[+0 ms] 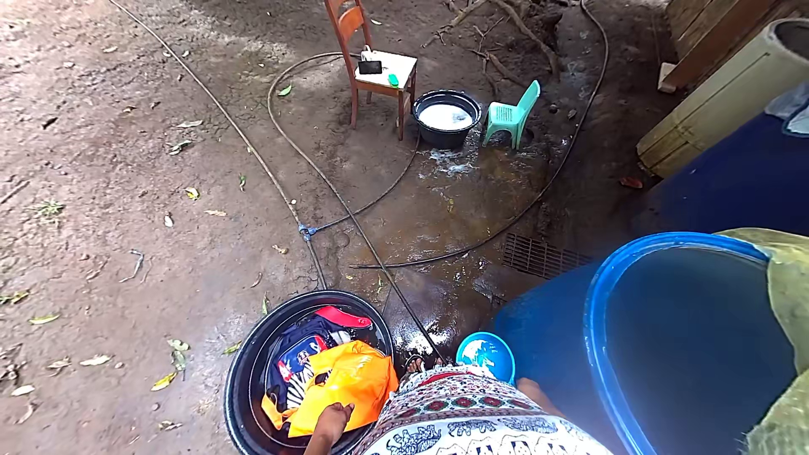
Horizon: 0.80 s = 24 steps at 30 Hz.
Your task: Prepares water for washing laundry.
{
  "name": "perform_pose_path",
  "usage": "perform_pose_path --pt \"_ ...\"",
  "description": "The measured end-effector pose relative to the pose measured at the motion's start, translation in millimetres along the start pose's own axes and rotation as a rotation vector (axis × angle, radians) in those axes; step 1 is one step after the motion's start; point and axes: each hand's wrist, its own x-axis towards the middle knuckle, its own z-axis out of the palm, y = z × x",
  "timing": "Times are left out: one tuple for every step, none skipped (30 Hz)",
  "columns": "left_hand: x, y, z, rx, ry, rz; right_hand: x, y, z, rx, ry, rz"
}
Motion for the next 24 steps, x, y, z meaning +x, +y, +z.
perform_pose_path --pt "0 0 0 0.002 0.000 0.000 1 1 1 -0.002 0.003 -0.004" --pt "0 -1 1 0.003 0.001 -0.001 2 1 1 0.000 0.001 -0.004" --pt "0 -1 1 0.006 -0.001 -0.004 3 2 1 0.006 0.002 -0.005" --pt "-1 -1 1 0.012 -0.006 -0.009 4 2 2 0.011 0.008 -0.006" --pt "-1 -1 2 0.013 -0.012 -0.012 5 3 2 0.014 0.010 -0.008" --pt "-2 0 2 0.013 -0.017 -0.013 5 2 2 0.013 0.006 -0.008" --pt "-2 0 3 0.013 -0.022 -0.014 5 2 1 0.010 0.000 -0.008" --pt "-3 0 4 0.011 -0.026 -0.015 5 2 1 0.001 -0.007 -0.007" --pt "-2 -1 5 0.005 -0.024 -0.015 6 2 1 -0.007 -0.007 -0.004" --pt "-2 -2 6 -0.005 -0.024 -0.016 5 2 1 -0.008 -0.005 -0.005" --pt "-1 -3 8 -0.013 -0.023 -0.017 4 2 1 -0.005 -0.004 -0.008" --pt "0 -4 9 -0.018 -0.020 -0.017 3 2 0 -0.003 -0.008 -0.013" --pt "0 -4 10 -0.022 -0.017 -0.015 1 2 -1 -0.004 -0.009 -0.014" --pt "1 -5 12 -0.020 -0.016 -0.015 0 1 -2 -0.008 -0.009 -0.011" --pt "1 -5 13 -0.024 -0.018 -0.013 -1 1 -2 -0.011 -0.008 -0.007" --pt "1 -5 13 -0.027 -0.018 -0.012 -2 0 -3 -0.011 -0.009 -0.003" --pt "0 -5 13 -0.029 -0.018 -0.012 -5 -1 -4 -0.007 -0.010 -0.001" --pt "0 -5 14 -0.030 -0.020 -0.013 -6 -2 -5 -0.008 -0.012 0.001" --pt "1 -6 14 -0.026 -0.021 -0.013 -9 -3 -6 -0.011 -0.012 0.003" --pt "2 -6 15 -0.024 -0.021 -0.011 -10 -4 -6 -0.017 -0.013 0.005" --pt "3 -7 15 -0.022 -0.020 -0.009 -10 -4 -7 -0.021 -0.016 0.005" --pt "3 -7 15 -0.025 -0.018 -0.009 -8 -3 -6 -0.023 -0.020 0.003" --pt "3 -6 15 -0.036 -0.017 -0.010 -5 -2 -5 -0.025 -0.021 0.001" --pt "3 -6 14 -0.044 -0.017 -0.013 -3 -1 -3 -0.025 -0.014 -0.001"
